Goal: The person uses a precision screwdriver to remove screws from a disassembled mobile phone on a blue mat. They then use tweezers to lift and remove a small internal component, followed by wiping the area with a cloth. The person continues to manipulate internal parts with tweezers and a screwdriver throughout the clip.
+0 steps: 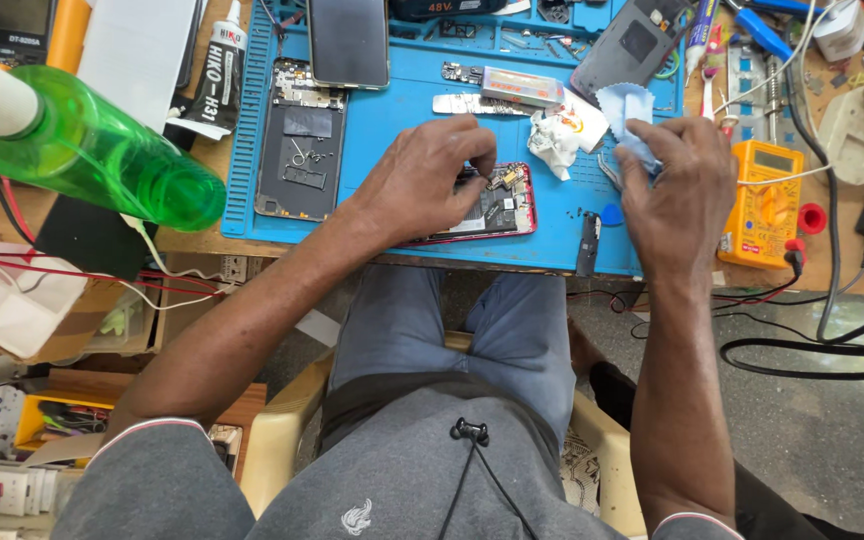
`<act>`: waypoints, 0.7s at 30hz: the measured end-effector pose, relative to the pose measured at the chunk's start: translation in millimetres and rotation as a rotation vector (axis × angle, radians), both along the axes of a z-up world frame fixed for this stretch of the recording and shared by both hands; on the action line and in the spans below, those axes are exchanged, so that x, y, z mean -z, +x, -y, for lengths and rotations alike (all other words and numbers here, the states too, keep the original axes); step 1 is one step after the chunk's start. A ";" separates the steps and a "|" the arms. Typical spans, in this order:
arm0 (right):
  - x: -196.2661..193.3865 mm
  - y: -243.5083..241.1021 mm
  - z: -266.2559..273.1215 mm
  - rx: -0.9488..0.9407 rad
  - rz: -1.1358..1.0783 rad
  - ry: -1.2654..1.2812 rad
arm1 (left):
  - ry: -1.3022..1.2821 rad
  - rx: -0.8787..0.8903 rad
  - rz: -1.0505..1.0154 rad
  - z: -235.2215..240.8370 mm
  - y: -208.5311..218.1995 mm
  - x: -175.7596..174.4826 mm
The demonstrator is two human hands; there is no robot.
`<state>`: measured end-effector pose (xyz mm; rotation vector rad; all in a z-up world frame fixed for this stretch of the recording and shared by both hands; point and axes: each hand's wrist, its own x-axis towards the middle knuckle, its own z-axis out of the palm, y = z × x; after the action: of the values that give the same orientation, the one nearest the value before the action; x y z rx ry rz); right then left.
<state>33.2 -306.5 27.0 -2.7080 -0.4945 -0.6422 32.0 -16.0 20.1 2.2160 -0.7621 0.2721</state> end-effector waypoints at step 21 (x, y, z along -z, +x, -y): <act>-1.2 7.4 -57.2 -0.506 -0.168 0.056 | -0.039 0.020 -0.031 -1.0 23.0 -0.7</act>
<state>40.6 -249.3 28.2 -2.4081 -1.0460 -0.2817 55.0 -15.0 20.8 2.1696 -0.7552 0.2404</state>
